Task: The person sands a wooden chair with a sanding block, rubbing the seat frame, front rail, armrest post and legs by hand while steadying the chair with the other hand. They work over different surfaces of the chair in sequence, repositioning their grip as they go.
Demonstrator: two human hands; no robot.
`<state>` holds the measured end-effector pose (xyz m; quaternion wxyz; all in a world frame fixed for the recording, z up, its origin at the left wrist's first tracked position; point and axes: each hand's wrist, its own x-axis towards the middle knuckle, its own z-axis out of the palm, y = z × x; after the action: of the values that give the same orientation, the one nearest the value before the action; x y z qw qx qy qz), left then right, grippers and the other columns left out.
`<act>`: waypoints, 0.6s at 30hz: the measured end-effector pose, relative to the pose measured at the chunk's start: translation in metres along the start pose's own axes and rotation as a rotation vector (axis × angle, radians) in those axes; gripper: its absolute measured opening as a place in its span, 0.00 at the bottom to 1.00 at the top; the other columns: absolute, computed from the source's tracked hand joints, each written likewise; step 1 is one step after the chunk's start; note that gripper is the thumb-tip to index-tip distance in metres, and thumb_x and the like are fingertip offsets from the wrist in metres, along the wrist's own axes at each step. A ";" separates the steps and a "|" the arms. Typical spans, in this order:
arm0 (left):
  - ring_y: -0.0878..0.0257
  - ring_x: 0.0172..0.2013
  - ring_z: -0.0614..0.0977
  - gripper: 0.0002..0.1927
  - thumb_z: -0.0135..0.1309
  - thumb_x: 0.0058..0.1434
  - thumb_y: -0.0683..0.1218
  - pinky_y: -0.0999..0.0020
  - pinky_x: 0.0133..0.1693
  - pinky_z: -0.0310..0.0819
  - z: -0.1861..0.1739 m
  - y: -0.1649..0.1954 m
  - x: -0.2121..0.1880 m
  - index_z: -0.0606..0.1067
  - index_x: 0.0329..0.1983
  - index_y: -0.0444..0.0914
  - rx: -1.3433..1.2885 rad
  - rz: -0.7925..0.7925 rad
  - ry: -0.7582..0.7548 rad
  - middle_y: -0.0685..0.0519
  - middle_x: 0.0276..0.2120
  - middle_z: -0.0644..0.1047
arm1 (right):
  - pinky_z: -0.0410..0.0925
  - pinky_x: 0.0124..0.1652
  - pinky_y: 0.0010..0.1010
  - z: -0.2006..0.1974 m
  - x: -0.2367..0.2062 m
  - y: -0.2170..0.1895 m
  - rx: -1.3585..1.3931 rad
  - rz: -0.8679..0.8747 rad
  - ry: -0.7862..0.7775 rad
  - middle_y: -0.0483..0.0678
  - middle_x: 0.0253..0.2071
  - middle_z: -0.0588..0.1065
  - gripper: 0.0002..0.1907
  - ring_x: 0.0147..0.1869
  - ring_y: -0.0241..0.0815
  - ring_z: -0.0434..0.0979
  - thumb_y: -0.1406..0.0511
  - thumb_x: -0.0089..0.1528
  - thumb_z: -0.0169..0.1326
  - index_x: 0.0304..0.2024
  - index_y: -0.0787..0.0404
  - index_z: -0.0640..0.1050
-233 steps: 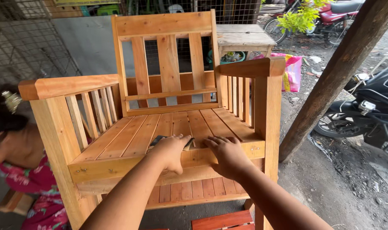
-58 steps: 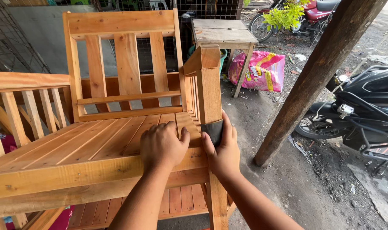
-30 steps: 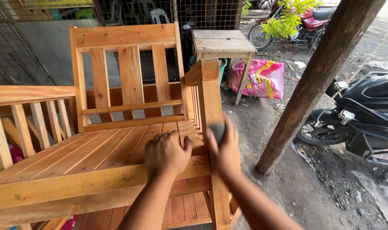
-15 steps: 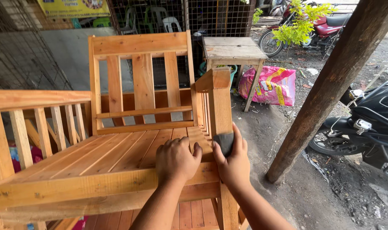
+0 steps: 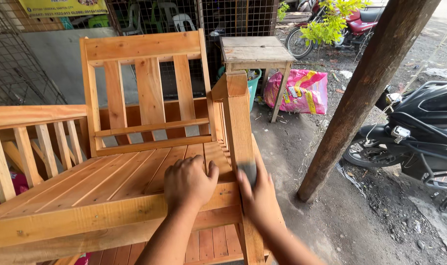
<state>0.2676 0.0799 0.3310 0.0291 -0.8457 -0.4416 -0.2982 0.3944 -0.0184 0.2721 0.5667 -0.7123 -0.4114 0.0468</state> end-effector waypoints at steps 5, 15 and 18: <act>0.49 0.31 0.83 0.18 0.53 0.57 0.57 0.51 0.38 0.75 -0.004 0.001 0.000 0.78 0.23 0.39 -0.010 0.011 0.029 0.46 0.26 0.82 | 0.42 0.68 0.59 0.012 0.022 0.012 -0.059 -0.137 0.081 0.59 0.69 0.66 0.36 0.75 0.59 0.60 0.50 0.66 0.50 0.73 0.54 0.60; 0.49 0.31 0.83 0.19 0.54 0.57 0.58 0.52 0.39 0.75 -0.004 0.000 -0.002 0.79 0.25 0.38 0.014 0.029 0.003 0.45 0.26 0.82 | 0.41 0.75 0.52 0.019 0.098 -0.005 -0.073 -0.072 0.050 0.54 0.63 0.75 0.38 0.71 0.52 0.70 0.43 0.66 0.44 0.74 0.50 0.59; 0.49 0.32 0.83 0.18 0.53 0.59 0.57 0.51 0.40 0.75 -0.002 0.001 -0.001 0.79 0.24 0.39 0.014 -0.012 -0.024 0.46 0.27 0.82 | 0.40 0.73 0.52 0.015 0.026 0.032 -0.058 -0.194 0.054 0.59 0.71 0.66 0.37 0.76 0.55 0.61 0.47 0.67 0.46 0.73 0.57 0.60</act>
<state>0.2666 0.0776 0.3323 0.0278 -0.8463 -0.4489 -0.2854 0.4201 0.0092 0.2499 0.5586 -0.6863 -0.4641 -0.0393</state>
